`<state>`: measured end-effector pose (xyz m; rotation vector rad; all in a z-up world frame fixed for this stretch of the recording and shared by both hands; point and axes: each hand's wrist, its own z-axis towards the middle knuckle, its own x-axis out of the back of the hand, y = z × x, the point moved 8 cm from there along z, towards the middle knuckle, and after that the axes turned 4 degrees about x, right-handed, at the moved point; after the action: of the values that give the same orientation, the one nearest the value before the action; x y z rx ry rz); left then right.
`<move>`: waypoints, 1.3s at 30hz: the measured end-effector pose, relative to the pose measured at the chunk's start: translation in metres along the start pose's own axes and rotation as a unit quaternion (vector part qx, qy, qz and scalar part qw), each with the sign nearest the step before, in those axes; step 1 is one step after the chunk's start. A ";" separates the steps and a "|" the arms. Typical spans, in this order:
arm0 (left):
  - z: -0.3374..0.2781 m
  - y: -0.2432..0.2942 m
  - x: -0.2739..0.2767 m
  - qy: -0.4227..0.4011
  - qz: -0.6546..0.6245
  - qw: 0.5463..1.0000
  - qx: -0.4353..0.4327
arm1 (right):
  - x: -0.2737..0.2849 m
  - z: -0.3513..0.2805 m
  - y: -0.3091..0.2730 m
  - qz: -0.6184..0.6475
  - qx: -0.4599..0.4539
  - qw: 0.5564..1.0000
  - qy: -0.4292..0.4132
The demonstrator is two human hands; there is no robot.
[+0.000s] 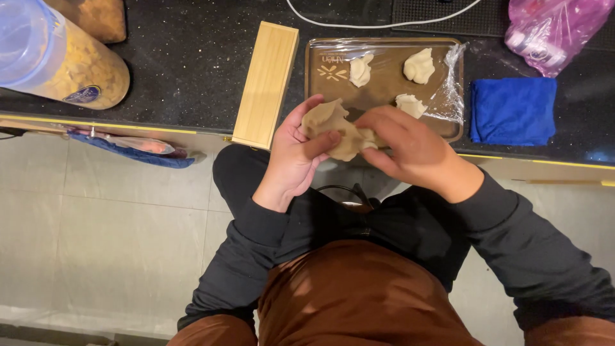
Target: Shaping dough pieces, adding filling, and decorating them with a food coloring tube
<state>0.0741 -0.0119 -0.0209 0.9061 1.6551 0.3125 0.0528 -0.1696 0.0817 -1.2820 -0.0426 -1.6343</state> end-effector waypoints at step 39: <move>-0.030 0.121 -0.012 0.096 0.440 0.867 -0.212 | -0.024 0.068 0.117 -0.190 -0.087 0.960 -0.186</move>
<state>0.0940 0.0678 0.0733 1.2624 1.1588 1.3715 0.1815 -0.1724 0.0331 -1.7916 -0.4051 -1.7181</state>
